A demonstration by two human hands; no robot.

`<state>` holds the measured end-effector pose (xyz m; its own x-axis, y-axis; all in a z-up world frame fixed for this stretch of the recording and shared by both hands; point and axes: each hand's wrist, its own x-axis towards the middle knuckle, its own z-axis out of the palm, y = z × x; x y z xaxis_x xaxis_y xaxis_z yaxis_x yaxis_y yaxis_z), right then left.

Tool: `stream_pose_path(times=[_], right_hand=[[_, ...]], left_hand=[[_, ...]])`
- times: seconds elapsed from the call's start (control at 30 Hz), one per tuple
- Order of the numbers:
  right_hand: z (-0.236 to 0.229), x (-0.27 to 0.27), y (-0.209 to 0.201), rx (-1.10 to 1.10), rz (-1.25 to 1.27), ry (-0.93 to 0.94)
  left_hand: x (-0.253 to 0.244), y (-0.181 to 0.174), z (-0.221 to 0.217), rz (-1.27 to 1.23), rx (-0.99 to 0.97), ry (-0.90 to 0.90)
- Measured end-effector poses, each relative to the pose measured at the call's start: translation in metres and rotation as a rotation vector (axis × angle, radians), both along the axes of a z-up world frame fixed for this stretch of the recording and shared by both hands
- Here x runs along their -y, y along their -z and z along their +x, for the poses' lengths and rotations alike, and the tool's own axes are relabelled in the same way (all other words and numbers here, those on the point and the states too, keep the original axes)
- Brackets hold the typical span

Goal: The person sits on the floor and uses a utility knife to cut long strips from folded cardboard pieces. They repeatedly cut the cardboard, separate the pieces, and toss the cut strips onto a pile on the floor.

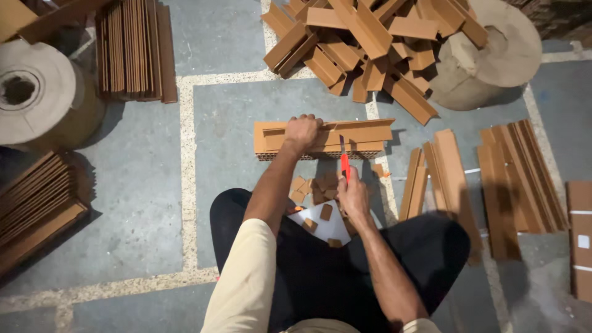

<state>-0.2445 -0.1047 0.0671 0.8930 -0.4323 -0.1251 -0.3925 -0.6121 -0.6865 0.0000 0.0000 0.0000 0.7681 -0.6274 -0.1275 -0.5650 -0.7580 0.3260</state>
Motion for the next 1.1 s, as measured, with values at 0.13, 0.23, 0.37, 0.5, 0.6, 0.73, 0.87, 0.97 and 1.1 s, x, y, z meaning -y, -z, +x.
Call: stream_pose_path(times=[0.13,0.23,0.37,0.5,0.6,0.73,0.87,0.97,1.1], right_hand=[[0.003,-0.001,0.004,-0.002,-0.178,-0.028],[0.011,-0.001,-0.002,-0.069,-0.194,-0.019],[0.016,-0.011,-0.006,-0.050,-0.239,-0.080],[0.019,-0.025,-0.017,0.005,-0.269,-0.125],[0.022,-0.032,-0.017,-0.114,-0.247,-0.090],[0.009,-0.033,-0.006,-0.096,-0.289,-0.124],[0.015,-0.029,-0.005,-0.086,-0.279,-0.134],[0.014,-0.032,-0.008,-0.082,-0.297,-0.105],[0.015,-0.029,-0.017,-0.065,-0.270,-0.077]], left_hand=[[-0.020,-0.046,-0.026,-0.177,0.237,0.026],[-0.024,-0.054,-0.045,-0.057,0.010,0.040],[-0.026,-0.061,-0.056,-0.067,0.176,0.017],[-0.026,-0.057,-0.056,-0.071,0.159,0.044],[-0.023,-0.041,-0.061,-0.098,0.168,0.027],[-0.025,-0.029,-0.065,-0.135,0.170,0.015],[-0.027,-0.038,-0.053,-0.136,0.169,0.041],[-0.024,-0.030,-0.049,-0.096,0.192,0.050],[-0.019,-0.016,-0.044,-0.165,0.205,0.030]])
